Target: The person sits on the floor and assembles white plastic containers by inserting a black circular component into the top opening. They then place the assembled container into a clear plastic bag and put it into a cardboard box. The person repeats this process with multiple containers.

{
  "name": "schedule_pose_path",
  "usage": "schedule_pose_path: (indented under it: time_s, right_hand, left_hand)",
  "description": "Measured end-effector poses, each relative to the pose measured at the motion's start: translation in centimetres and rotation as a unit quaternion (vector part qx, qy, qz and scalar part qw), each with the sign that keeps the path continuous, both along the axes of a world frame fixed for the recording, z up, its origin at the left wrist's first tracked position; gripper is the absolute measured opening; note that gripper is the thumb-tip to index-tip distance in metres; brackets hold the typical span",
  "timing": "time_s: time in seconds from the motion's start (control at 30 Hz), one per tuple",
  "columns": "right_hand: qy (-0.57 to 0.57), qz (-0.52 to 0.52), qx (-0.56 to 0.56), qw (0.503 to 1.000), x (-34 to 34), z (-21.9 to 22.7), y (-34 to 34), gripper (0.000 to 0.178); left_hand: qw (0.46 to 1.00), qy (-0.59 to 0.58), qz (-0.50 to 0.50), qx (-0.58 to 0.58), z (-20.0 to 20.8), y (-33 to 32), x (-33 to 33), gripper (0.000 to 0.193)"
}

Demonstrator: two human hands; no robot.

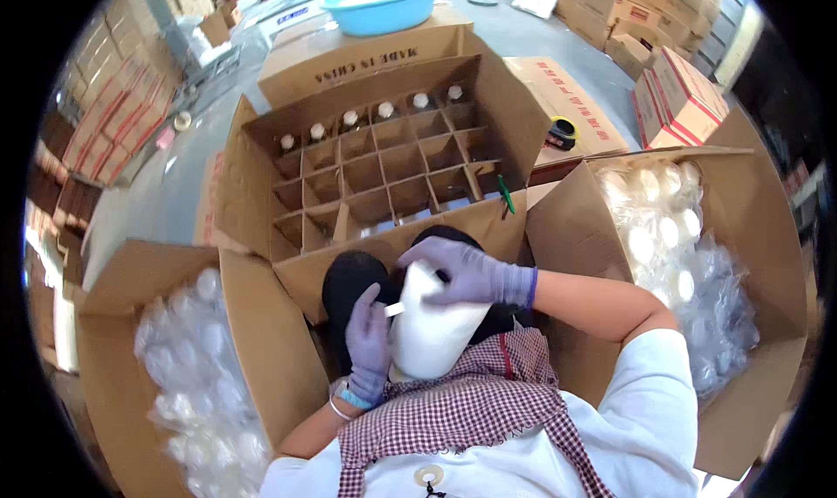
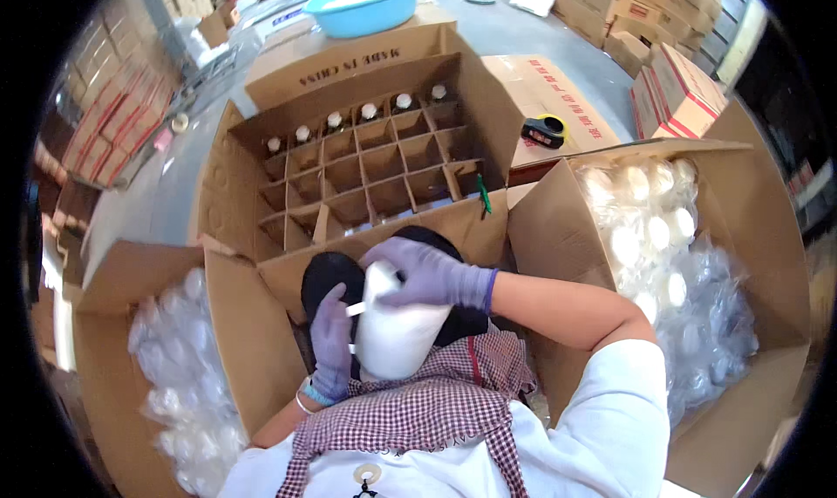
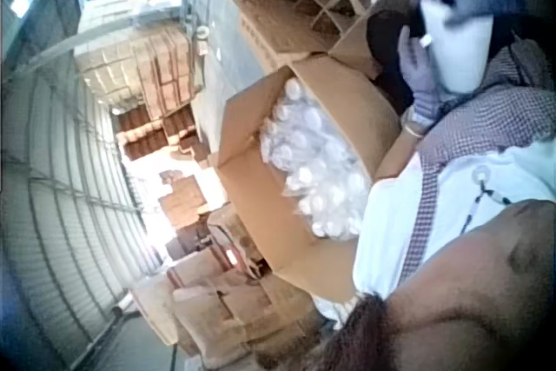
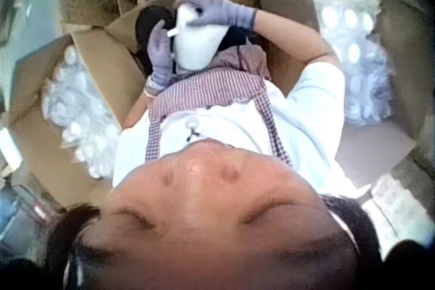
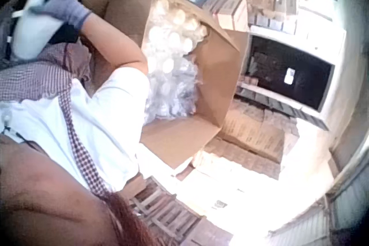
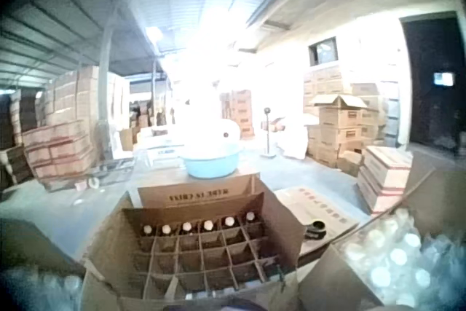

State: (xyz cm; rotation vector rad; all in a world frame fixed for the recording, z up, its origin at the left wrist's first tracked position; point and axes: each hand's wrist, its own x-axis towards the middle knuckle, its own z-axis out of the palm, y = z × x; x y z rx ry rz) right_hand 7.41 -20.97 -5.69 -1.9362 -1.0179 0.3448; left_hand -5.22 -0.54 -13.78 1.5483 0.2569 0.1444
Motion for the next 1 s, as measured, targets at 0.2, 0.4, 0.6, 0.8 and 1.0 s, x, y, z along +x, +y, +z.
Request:
schedule_pose_path:
  time_s: [0.2,0.4,0.6,0.8,1.0]
  right_hand:
    - [-0.148,0.104,-0.020,0.983,-3.1,5.6,0.1,0.105]
    - [-0.090,0.263,-0.001,0.961,-3.1,5.5,2.1,0.101]
    - [0.055,0.005,-0.058,0.997,-2.5,1.7,0.4,0.078]
    - [-0.209,0.272,-0.079,0.936,-5.5,7.1,1.9,0.095]
    - [0.090,0.039,-0.046,0.994,-2.7,0.4,1.7,0.090]
  left_hand:
    - [0.959,-0.015,-0.282,0.028,6.9,3.1,-0.6,0.085]
    - [0.914,0.070,-0.353,-0.190,5.4,6.3,0.5,0.081]
    - [0.977,0.023,-0.210,0.024,5.4,1.8,-2.6,0.089]
    - [0.913,-0.009,-0.384,-0.137,3.3,7.0,-0.2,0.081]
    - [0.992,0.071,-0.068,0.084,4.7,1.3,-4.9,0.072]
